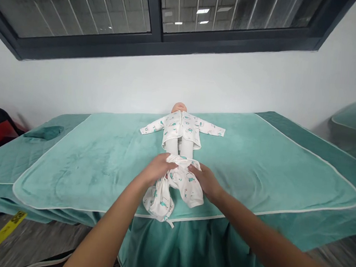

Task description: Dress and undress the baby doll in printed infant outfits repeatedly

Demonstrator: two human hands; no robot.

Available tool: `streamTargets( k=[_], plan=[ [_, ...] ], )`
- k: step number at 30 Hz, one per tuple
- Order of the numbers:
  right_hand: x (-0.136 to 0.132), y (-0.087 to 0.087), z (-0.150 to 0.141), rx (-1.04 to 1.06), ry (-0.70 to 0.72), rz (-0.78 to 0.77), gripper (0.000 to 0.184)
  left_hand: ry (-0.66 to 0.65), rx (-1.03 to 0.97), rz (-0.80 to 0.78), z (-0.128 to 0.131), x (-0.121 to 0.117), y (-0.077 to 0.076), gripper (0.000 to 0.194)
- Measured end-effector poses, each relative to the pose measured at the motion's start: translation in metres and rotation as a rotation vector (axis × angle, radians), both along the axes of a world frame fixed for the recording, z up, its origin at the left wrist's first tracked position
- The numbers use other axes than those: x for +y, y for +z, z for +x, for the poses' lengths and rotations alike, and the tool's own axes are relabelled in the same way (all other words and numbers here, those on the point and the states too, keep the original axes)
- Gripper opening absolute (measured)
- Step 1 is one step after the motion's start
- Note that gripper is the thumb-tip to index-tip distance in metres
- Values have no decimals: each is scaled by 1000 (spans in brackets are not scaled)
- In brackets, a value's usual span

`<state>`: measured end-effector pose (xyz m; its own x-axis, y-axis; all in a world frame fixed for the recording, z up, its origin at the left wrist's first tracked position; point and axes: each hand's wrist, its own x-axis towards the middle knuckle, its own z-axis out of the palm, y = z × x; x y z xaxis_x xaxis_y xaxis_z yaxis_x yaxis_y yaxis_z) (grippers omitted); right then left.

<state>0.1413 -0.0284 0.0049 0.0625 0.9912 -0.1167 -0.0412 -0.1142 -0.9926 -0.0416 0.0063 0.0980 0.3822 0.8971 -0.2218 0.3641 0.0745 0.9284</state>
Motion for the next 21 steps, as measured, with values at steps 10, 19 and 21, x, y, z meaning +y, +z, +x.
streamTargets(
  k=[10, 19, 21],
  plan=[
    [7, -21, 7, -214, -62, 126, 47, -132, 334, 233, 28, 12, -9, 4],
    [35, -28, 16, -195, -310, 217, 34, -144, 30, -26, 39, 28, -2, 13],
    [40, -26, 15, -224, -340, 228, 25, -98, 18, -1, 43, 34, -5, 12]
  ],
)
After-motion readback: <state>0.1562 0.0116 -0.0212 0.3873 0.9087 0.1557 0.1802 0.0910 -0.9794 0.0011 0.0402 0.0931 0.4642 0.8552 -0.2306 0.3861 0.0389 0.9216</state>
